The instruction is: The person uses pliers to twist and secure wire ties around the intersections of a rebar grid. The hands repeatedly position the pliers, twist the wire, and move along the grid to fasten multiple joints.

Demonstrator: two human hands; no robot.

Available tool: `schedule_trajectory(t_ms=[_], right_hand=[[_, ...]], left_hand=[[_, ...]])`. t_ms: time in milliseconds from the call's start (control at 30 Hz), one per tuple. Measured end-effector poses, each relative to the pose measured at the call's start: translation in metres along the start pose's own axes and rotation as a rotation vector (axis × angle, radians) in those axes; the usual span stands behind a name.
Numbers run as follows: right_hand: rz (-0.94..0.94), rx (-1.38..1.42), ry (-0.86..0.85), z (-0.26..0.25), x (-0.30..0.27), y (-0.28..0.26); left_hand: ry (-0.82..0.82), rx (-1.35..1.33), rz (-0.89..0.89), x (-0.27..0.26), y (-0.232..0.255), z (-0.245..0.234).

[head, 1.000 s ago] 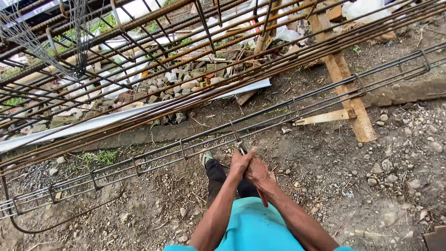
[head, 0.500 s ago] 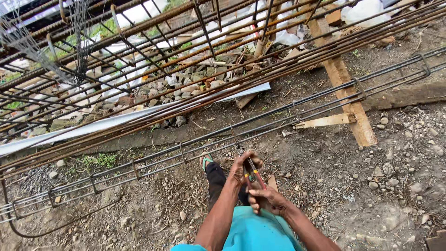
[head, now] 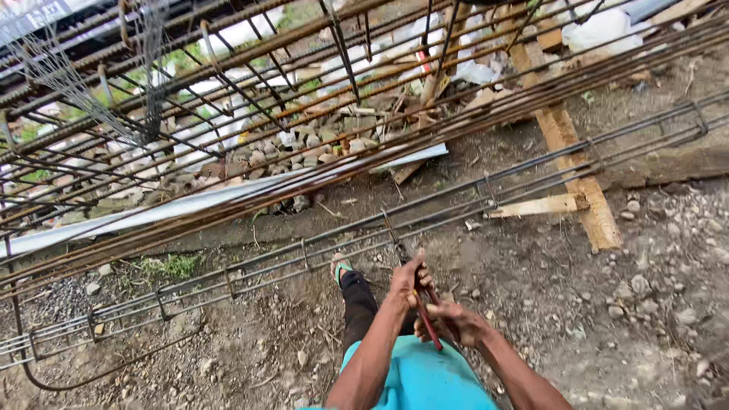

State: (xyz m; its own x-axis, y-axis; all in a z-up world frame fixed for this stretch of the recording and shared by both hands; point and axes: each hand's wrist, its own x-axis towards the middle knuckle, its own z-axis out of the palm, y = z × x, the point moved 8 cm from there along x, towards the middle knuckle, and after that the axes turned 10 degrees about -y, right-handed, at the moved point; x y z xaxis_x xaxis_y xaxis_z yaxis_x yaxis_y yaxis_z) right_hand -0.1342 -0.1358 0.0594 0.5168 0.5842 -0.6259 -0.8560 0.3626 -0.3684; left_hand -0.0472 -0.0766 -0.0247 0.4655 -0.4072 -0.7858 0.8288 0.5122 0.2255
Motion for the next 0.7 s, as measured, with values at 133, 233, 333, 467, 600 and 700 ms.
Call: schedule_trajectory(t_ms=[133,233,333,467,600,700], right_hand=[[0.052,0.316,-0.152,0.018,0.015,0.013],[0.059,0.127,0.06,-0.002,0.02,0.014],[0.001,-0.502,0.367,-0.053,0.031,0.012],[-0.035,-1.406,0.803,-0.076,0.028,0.029],[0.211,-0.957,0.564,-0.014,-0.01,-0.015],[-0.02,0.007,0.051,0.004,0.003,-0.005]], left_hand=[[-0.441,-0.205,-0.127,0.017,-0.007,0.015],[-0.302,-0.08,-0.048,0.001,0.007,0.028],[0.08,0.268,0.09,-0.009,0.008,0.013],[0.516,0.286,0.13,-0.048,0.008,0.029],[0.275,0.041,0.043,-0.033,0.002,0.016],[0.028,-0.011,-0.003,-0.025,0.004,0.023]])
